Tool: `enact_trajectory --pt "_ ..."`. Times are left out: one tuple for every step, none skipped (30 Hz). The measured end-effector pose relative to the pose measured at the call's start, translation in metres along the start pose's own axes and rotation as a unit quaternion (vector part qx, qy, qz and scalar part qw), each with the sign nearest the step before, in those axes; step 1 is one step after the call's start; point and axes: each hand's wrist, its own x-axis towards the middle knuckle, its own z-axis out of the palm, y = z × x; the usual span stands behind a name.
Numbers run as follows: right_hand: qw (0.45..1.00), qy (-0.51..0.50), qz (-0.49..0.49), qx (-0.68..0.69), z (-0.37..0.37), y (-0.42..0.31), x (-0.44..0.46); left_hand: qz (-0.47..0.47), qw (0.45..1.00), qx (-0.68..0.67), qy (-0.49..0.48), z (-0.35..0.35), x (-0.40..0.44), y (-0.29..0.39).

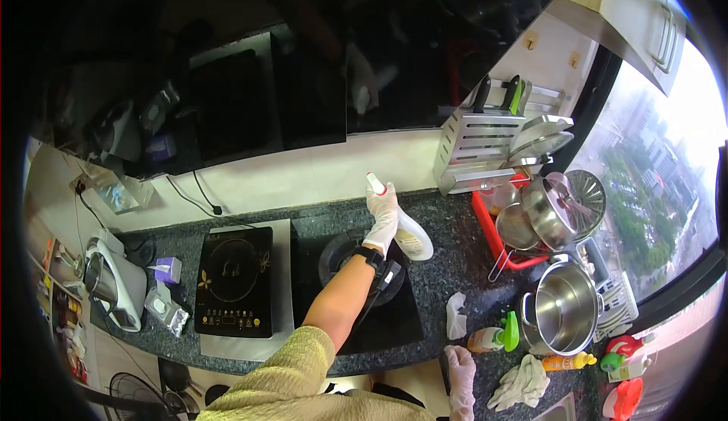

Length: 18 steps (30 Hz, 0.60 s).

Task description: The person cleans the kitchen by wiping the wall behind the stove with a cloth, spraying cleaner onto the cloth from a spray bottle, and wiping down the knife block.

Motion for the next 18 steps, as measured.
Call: enact_trajectory --pt "1.000 -0.006 0.016 0.005 0.001 -0.008 -0.002 -0.017 0.999 0.023 -0.023 0.000 0.005 0.000" --pt "0.999 -0.011 0.031 0.008 0.002 -0.014 0.000 -0.024 0.999 0.013 -0.029 0.002 0.008 0.001" --pt "1.000 -0.011 0.011 -0.013 0.002 -0.004 0.007 -0.032 0.999 0.001 -0.035 0.006 0.011 0.001" --pt "1.000 -0.015 0.000 -0.011 0.003 0.005 0.013 -0.039 0.998 -0.011 -0.041 0.009 0.015 -0.001" --pt "1.000 -0.020 -0.011 -0.011 0.003 0.013 0.019 -0.046 0.997 -0.039 -0.050 0.012 0.018 -0.004" --pt "0.999 -0.025 -0.021 -0.010 0.005 0.010 0.024 -0.053 0.995 -0.067 -0.058 0.016 0.022 -0.008" --pt "1.000 -0.024 -0.019 -0.008 0.007 0.004 0.026 -0.059 0.992 -0.095 -0.066 0.021 0.025 -0.012" --pt "0.998 -0.028 -0.035 -0.052 0.007 0.002 0.030 -0.062 0.987 -0.133 -0.069 0.024 0.026 -0.018" --pt "0.994 -0.032 -0.050 -0.097 0.006 0.000 0.033 -0.064 0.981 -0.170 -0.073 0.027 0.022 -0.016" --pt "0.987 -0.035 -0.065 -0.140 0.006 0.000 0.036 -0.066 0.973 -0.206 -0.077 0.026 0.016 -0.004" --pt "0.989 -0.040 -0.068 -0.129 0.008 0.002 0.039 -0.087 0.969 -0.218 -0.083 0.025 0.010 0.008" --pt "0.990 -0.043 -0.071 -0.117 0.010 0.004 0.040 -0.084 0.966 -0.227 -0.094 0.028 0.011 0.006" --pt "0.991 -0.046 -0.073 -0.106 0.011 0.005 0.041 -0.081 0.963 -0.236 -0.105 0.030 0.010 0.003" --pt "0.990 -0.047 -0.066 -0.112 0.011 0.005 0.041 -0.078 0.959 -0.246 -0.117 0.032 0.009 0.000" --pt "0.990 -0.048 -0.059 -0.117 0.012 -0.001 0.038 -0.070 0.972 -0.207 -0.082 0.033 0.000 0.007" --pt "0.990 -0.049 -0.052 -0.123 0.013 -0.005 0.038 -0.077 0.980 -0.165 -0.079 0.033 0.000 0.005" --pt "0.990 -0.050 -0.053 -0.122 0.014 -0.004 0.039 -0.084 0.986 -0.122 -0.076 0.033 -0.002 0.007" --pt "0.990 -0.051 -0.053 -0.122 0.015 -0.003 0.039 -0.091 0.990 -0.078 -0.073 0.034 -0.002 -0.001"
